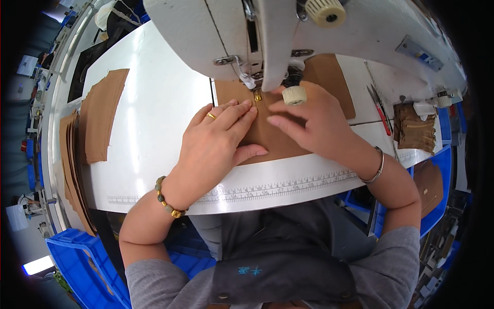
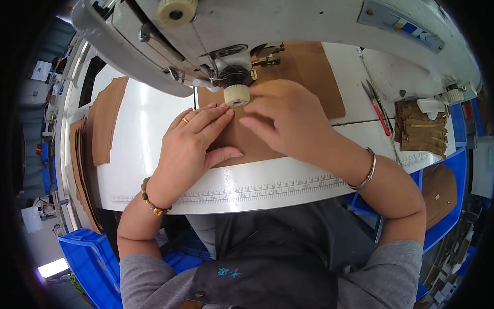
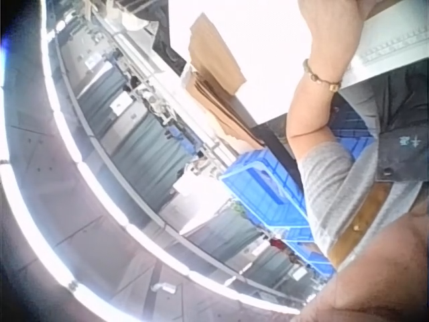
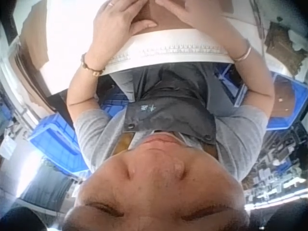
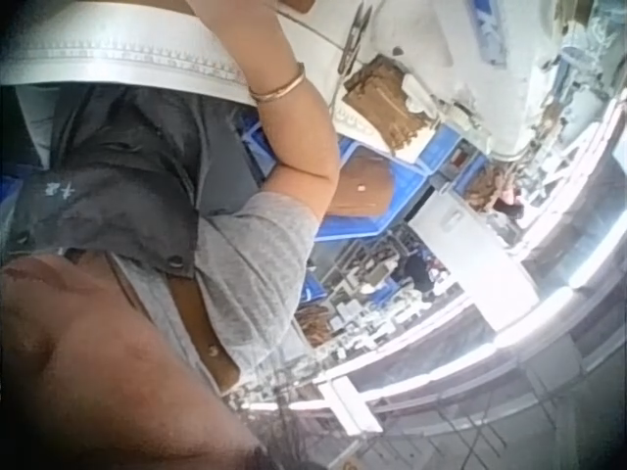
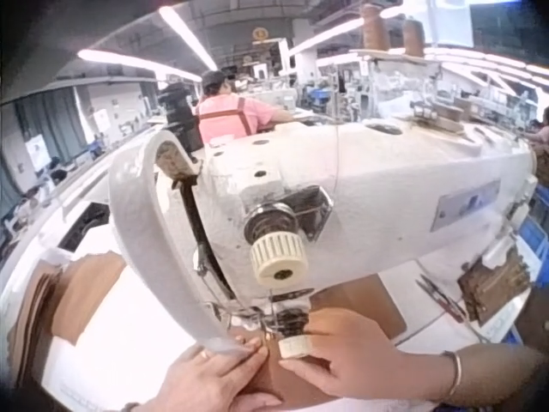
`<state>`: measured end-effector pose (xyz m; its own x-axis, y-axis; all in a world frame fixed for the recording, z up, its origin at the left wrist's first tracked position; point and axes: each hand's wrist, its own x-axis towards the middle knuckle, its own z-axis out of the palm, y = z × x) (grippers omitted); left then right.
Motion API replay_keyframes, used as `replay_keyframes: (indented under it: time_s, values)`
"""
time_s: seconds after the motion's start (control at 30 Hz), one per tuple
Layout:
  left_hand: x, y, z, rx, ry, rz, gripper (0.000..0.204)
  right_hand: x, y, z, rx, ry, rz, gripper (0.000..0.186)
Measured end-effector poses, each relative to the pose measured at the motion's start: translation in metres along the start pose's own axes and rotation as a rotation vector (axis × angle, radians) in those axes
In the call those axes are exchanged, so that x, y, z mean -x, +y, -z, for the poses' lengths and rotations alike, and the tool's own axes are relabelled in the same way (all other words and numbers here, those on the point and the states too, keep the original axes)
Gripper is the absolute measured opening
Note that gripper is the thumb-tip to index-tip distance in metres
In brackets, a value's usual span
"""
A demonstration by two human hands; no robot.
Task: Sewing a zipper and panels for a leather bag using an industrial sewing machine.
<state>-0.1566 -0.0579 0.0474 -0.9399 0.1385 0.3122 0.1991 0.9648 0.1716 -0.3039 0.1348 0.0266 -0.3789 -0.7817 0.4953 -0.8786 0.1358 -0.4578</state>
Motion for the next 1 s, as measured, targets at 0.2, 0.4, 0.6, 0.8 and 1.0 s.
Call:
replay_keyframes:
  time_s: [0.2,0.4,0.6,0.8,1.0]
  values:
    - [0.000,0.001,0.000,-0.031,-0.013,0.007,0.068,-0.015,0.019,0.016,-1.159,-0.047,-0.537,0.023]
    - [0.002,0.001,-0.001,-0.040,-0.018,0.031,0.068,0.001,0.001,0.007,0.056,-0.100,0.043,0.033]
    - [0.002,-0.002,-0.002,-0.037,-0.018,0.011,0.068,0.009,-0.007,-0.005,0.227,-0.151,0.131,0.045]
    - [-0.008,-0.008,-0.007,-0.066,0.044,0.021,0.066,0.001,-0.001,-0.003,0.264,-0.196,0.106,0.047]
    - [-0.011,-0.013,-0.010,-0.073,0.033,0.043,0.065,-0.002,0.004,-0.004,0.274,-0.168,0.111,0.048]
